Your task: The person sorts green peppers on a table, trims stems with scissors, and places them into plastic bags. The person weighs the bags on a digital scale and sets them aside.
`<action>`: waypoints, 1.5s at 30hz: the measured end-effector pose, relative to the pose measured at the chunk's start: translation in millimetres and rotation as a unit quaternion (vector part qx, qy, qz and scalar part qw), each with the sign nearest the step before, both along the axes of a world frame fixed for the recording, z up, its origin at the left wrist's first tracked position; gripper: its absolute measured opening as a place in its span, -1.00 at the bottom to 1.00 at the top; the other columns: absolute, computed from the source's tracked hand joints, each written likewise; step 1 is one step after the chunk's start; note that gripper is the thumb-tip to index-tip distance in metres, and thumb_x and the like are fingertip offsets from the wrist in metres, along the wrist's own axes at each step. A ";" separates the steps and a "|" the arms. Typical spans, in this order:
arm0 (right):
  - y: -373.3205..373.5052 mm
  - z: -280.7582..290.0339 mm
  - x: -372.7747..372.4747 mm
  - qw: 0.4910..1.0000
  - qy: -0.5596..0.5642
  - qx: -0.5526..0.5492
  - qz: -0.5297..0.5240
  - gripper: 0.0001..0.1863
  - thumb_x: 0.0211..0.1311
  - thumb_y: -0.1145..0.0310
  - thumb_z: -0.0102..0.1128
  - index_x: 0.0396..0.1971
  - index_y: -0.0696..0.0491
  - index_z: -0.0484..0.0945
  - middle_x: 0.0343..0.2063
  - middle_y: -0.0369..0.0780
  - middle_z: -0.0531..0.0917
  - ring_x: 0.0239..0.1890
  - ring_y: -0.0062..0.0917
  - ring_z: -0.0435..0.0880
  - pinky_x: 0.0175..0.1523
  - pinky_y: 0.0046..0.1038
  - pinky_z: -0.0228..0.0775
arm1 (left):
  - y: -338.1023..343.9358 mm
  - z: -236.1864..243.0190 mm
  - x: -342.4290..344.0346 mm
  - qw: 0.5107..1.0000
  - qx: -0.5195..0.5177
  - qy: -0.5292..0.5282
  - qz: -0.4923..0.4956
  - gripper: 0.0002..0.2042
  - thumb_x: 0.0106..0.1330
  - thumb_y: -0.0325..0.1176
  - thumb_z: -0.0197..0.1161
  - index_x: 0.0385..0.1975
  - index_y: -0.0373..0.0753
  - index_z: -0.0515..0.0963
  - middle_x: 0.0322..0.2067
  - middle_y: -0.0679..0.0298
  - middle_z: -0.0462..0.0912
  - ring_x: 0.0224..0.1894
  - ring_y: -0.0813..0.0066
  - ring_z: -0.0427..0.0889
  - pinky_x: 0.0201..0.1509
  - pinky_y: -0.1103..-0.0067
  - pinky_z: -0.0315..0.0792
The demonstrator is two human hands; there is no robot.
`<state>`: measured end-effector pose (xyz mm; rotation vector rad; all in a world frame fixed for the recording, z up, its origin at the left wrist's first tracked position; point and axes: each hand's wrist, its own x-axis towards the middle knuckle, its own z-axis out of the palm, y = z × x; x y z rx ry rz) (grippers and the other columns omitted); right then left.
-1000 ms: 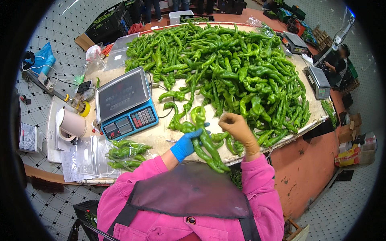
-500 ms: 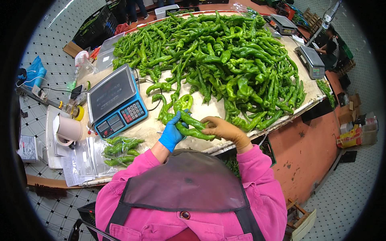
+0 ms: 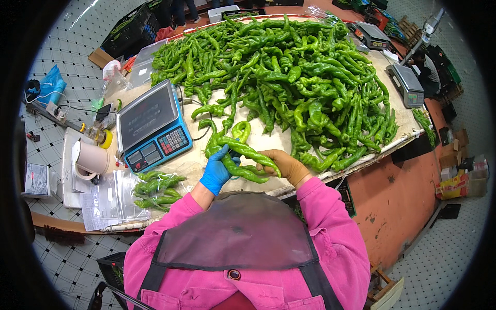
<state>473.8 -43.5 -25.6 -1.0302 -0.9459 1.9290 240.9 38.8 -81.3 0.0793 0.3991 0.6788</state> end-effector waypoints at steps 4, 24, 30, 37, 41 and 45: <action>6.4 -17.7 -2.7 0.999 -0.021 0.013 0.048 -0.57 0.28 0.64 -0.07 0.14 0.21 0.48 -0.36 -0.31 0.62 -0.62 -0.77 0.45 -0.49 -0.72 0.32 | -6.0 5.0 1.0 1.000 -0.002 0.014 0.012 -0.59 0.35 -0.33 0.25 0.19 -0.22 0.43 0.08 0.13 0.54 0.09 0.25 0.53 0.15 0.28 0.46; 18.7 -48.5 43.0 0.957 -0.180 0.055 -0.222 -0.72 0.35 0.43 0.03 -0.01 0.22 0.50 -0.15 -0.11 0.68 -0.09 -0.40 0.69 0.05 -0.41 0.53 | 19.9 -27.7 -28.6 0.965 -0.137 0.103 0.198 -0.66 0.38 -0.30 0.23 0.08 -0.27 0.44 0.03 0.04 0.50 0.11 -0.01 0.46 0.32 0.00 0.29; 12.2 -69.0 29.7 0.707 -0.640 0.297 -0.052 -0.65 -0.04 0.62 0.14 -0.18 0.09 0.61 -0.19 -0.10 0.67 -0.13 -0.19 0.64 0.02 -0.34 0.47 | 17.6 -23.2 -36.7 0.963 -0.112 0.136 0.202 -0.65 0.36 -0.29 0.24 0.08 -0.27 0.44 0.04 0.04 0.50 0.12 -0.01 0.46 0.28 0.02 0.33; 13.9 -47.2 34.6 0.798 -0.542 0.254 -0.069 -0.60 -0.10 0.68 0.20 -0.15 0.10 0.61 -0.22 -0.15 0.65 -0.14 -0.30 0.64 0.01 -0.40 0.47 | 13.5 -30.2 -40.0 0.973 -0.066 0.134 0.175 -0.66 0.34 -0.35 0.24 0.10 -0.19 0.47 -0.05 0.11 0.57 0.01 0.10 0.55 0.16 0.13 0.45; 19.8 -16.5 34.3 0.936 -0.277 0.142 -0.163 -0.58 -0.12 0.71 0.26 -0.15 0.13 0.62 -0.24 -0.29 0.64 -0.13 -0.56 0.61 0.02 -0.50 0.46 | 6.6 -25.9 -27.3 0.980 -0.036 0.139 0.141 -0.64 0.31 -0.45 0.25 0.11 -0.22 0.45 -0.03 0.09 0.58 0.05 0.12 0.56 0.19 0.11 0.45; 23.1 9.0 21.1 0.898 -0.293 0.268 -0.188 -0.61 -0.11 0.71 0.24 -0.19 0.09 0.65 -0.23 -0.32 0.64 -0.17 -0.60 0.62 0.01 -0.54 0.46 | -0.7 -8.1 -4.7 0.990 0.030 0.126 0.062 -0.59 0.29 -0.49 0.27 0.14 -0.25 0.43 0.04 0.09 0.57 0.09 0.16 0.56 0.25 0.18 0.45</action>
